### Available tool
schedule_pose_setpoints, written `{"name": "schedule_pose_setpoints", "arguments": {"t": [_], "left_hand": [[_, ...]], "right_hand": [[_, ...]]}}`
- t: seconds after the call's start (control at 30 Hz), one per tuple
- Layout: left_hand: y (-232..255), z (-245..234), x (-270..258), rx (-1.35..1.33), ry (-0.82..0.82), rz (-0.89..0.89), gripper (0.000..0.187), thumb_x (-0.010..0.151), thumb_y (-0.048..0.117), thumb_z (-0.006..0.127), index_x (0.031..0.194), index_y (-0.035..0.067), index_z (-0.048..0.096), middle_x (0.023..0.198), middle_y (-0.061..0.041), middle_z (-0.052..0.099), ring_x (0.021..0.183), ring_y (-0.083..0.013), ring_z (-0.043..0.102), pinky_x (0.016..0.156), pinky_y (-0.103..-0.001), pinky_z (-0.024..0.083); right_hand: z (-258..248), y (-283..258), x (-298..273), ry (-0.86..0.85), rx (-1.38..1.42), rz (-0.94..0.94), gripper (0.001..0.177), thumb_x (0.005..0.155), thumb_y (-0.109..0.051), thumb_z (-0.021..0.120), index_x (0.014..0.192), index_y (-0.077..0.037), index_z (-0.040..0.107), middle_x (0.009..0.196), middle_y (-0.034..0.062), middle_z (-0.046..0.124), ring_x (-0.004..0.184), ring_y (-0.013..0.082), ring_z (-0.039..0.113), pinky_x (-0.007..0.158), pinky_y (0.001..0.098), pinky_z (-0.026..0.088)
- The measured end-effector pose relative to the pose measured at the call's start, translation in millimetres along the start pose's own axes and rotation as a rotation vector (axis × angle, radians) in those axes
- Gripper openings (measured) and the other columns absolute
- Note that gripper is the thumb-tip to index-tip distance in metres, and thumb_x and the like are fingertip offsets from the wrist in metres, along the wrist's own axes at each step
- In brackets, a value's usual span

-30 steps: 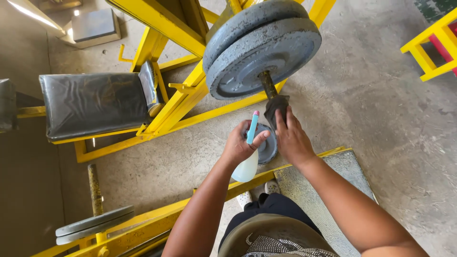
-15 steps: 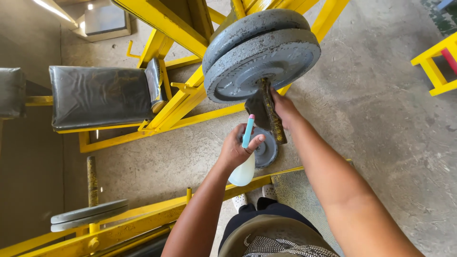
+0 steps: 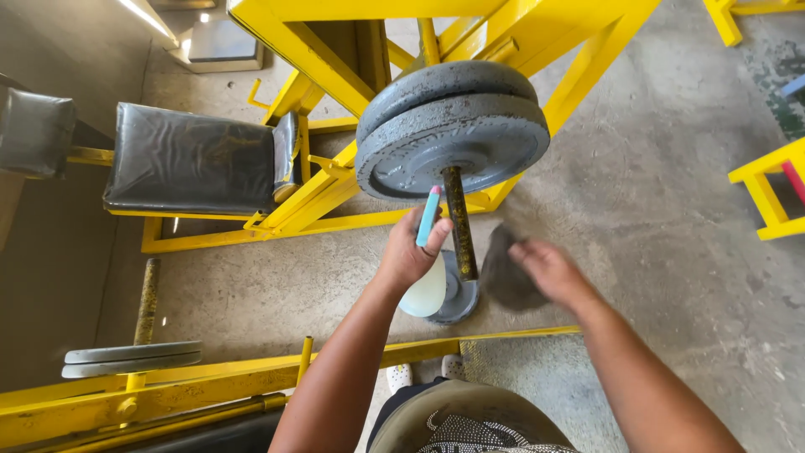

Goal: Cleaning and sanitizing various pieces of gym equipment using a spray bottle and cloth.

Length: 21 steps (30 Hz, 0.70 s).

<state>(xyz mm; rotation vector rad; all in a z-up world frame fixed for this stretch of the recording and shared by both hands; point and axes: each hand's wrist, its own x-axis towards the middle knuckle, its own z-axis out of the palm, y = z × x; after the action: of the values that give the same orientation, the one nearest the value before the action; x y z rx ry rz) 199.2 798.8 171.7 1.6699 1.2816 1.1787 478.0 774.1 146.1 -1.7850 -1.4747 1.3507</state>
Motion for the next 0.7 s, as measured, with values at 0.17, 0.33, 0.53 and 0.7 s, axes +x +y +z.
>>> {"name": "schedule_pose_setpoints", "arguments": {"t": [0.17, 0.33, 0.53, 0.7], "left_hand": [[47, -3, 36, 0.017, 0.043, -0.033, 0.061, 0.097, 0.059, 0.057, 0.106, -0.001, 0.067, 0.084, -0.019, 0.069, 0.081, -0.0315, 0.067, 0.080, -0.039, 0.055], [71, -10, 65, 0.150, 0.109, 0.020, 0.066, 0.098, 0.063, 0.053, 0.099, -0.001, 0.068, 0.082, -0.025, 0.068, 0.084, -0.0423, 0.068, 0.080, -0.042, 0.055], [72, -26, 73, 0.222, 0.189, -0.008, 0.075, 0.096, 0.070, 0.049, 0.098, -0.002, 0.069, 0.087, -0.027, 0.071, 0.093, -0.0464, 0.071, 0.083, -0.046, 0.055], [63, -28, 74, 0.307, 0.138, -0.020, 0.076, 0.095, 0.071, 0.047, 0.110, 0.000, 0.070, 0.091, -0.029, 0.070, 0.098, -0.0493, 0.067, 0.087, -0.049, 0.052]], "right_hand": [[-50, -87, 39, 0.530, 0.029, -0.805, 0.033, 0.111, -0.025, 0.056, 0.134, -0.002, 0.062, 0.128, 0.0139, 0.067, 0.120, 0.0262, 0.063, 0.106, 0.0398, 0.049], [-19, -144, 126, 0.666, -0.361, -1.003, 0.032, 0.107, -0.017, 0.063, 0.135, -0.001, 0.065, 0.142, 0.0232, 0.060, 0.130, 0.0406, 0.057, 0.112, 0.0475, 0.044], [44, -179, 108, 0.548, -0.679, -1.092, 0.036, 0.099, -0.021, 0.062, 0.132, -0.009, 0.068, 0.146, 0.0083, 0.062, 0.145, 0.0323, 0.048, 0.122, 0.0565, 0.027], [9, -152, 117, 0.723, -0.537, -1.081, 0.037, 0.103, -0.021, 0.063, 0.138, -0.008, 0.067, 0.146, 0.0120, 0.061, 0.140, 0.0364, 0.050, 0.118, 0.0544, 0.031]]}}
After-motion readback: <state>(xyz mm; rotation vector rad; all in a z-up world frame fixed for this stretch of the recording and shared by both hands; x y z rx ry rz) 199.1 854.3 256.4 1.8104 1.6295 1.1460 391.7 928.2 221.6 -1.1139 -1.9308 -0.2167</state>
